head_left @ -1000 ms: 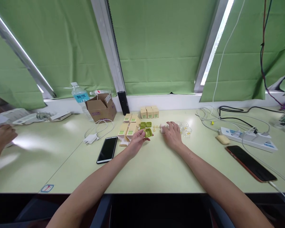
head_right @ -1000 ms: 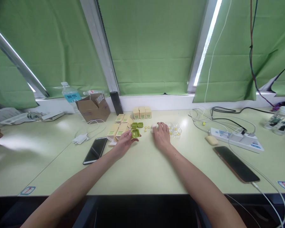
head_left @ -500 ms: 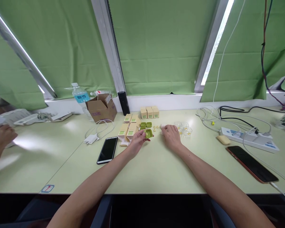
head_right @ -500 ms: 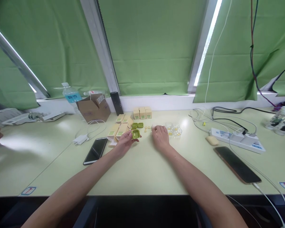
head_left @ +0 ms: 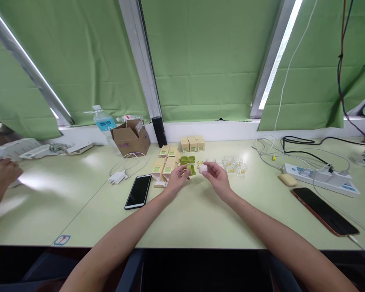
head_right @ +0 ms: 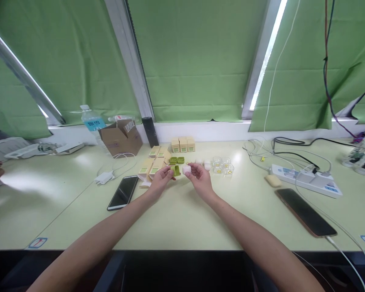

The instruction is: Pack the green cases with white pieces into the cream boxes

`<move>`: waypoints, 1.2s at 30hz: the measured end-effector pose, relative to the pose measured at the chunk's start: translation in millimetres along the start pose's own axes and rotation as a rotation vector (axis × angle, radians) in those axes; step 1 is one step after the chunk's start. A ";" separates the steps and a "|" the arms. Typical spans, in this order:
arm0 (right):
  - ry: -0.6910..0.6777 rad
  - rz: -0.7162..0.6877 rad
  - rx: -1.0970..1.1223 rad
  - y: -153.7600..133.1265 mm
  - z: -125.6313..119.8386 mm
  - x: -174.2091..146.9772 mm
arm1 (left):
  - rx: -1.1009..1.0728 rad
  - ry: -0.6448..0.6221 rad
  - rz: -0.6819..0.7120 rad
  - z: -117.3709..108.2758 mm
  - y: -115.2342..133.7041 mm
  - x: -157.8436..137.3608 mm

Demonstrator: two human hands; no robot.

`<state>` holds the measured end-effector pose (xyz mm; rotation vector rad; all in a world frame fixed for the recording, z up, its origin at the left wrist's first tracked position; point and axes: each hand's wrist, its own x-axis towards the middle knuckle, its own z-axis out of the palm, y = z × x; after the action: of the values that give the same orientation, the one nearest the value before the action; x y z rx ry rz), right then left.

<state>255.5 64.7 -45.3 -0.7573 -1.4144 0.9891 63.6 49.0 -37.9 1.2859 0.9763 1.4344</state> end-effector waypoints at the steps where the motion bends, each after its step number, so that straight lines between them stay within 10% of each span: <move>1: -0.006 0.016 0.025 -0.4 2.0 -1.7 | 0.007 0.007 -0.005 0.0 -0.5 0.4; 27: -0.068 0.150 0.088 -0.6 3.1 -7.4 | 0.340 -0.045 0.131 8.6 12.0 -11.9; 36: -0.071 0.163 0.175 -3.2 8.9 -8.7 | 0.577 -0.083 0.439 9.1 11.4 -20.5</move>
<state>247.8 54.4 -45.8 -0.7220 -1.3219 1.2598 71.2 26.2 -30.7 2.0684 1.1449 1.4512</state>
